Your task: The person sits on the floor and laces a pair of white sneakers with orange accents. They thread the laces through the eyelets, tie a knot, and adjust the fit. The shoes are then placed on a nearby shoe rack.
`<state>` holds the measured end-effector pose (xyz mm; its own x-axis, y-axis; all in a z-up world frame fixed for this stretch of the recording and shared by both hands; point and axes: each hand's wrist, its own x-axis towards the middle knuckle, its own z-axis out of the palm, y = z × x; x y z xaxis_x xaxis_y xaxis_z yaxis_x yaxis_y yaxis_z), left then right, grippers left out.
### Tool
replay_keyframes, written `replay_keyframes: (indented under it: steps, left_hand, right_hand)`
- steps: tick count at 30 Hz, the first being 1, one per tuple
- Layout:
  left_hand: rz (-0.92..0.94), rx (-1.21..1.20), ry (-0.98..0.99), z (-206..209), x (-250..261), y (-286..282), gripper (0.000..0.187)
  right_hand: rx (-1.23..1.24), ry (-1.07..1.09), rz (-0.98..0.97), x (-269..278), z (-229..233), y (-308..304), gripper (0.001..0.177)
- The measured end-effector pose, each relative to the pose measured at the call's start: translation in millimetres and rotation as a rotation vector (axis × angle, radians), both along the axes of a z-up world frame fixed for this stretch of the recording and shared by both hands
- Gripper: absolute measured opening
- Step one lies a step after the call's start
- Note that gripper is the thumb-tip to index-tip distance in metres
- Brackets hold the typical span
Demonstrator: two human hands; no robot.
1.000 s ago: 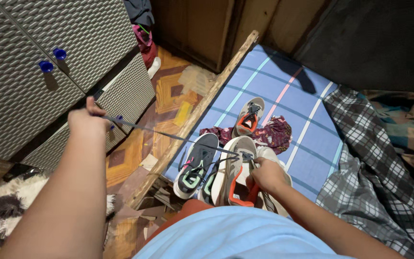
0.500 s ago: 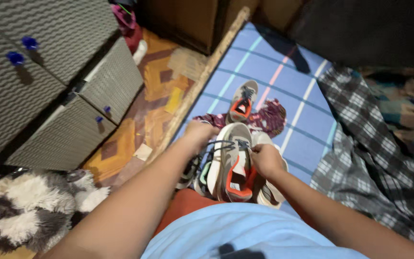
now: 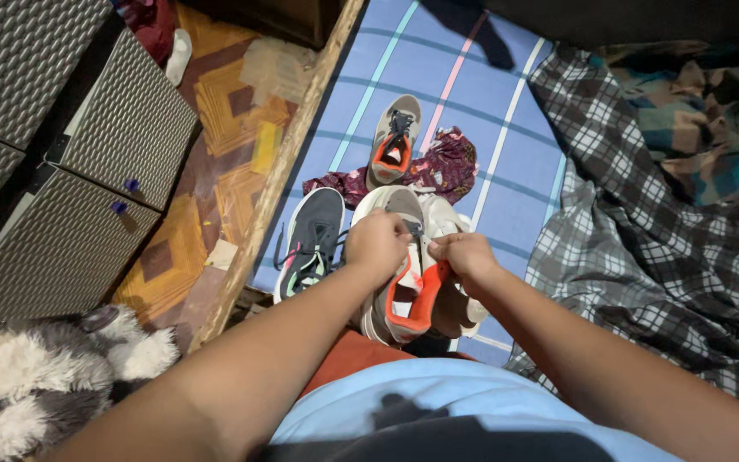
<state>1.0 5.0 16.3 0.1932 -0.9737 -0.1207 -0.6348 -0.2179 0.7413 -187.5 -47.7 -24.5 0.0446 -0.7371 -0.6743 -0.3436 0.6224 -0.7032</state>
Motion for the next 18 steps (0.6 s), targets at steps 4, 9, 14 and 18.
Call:
replay_keyframes:
  steps: [4, 9, 14, 18]
  left_hand:
    - [-0.120, 0.021, -0.186, -1.4, -15.7, -10.8, 0.011]
    - [-0.177, 0.123, -0.234, -4.0, -16.9, -12.2, 0.022]
    - [-0.201, 0.108, -0.210, -5.8, -15.8, -10.3, 0.018]
    - [-0.166, 0.061, -0.185, -9.0, -18.6, -7.9, 0.018]
  right_hand:
    - [-0.014, -0.033, 0.029, 2.4, -0.2, -1.4, 0.010]
    - [0.041, -0.038, -0.012, 6.5, 8.0, 1.8, 0.008]
    - [0.065, -0.020, 0.019, 9.3, 15.6, 1.5, 0.010]
    - [0.021, -0.032, 0.027, 12.4, 14.7, 5.2, 0.008]
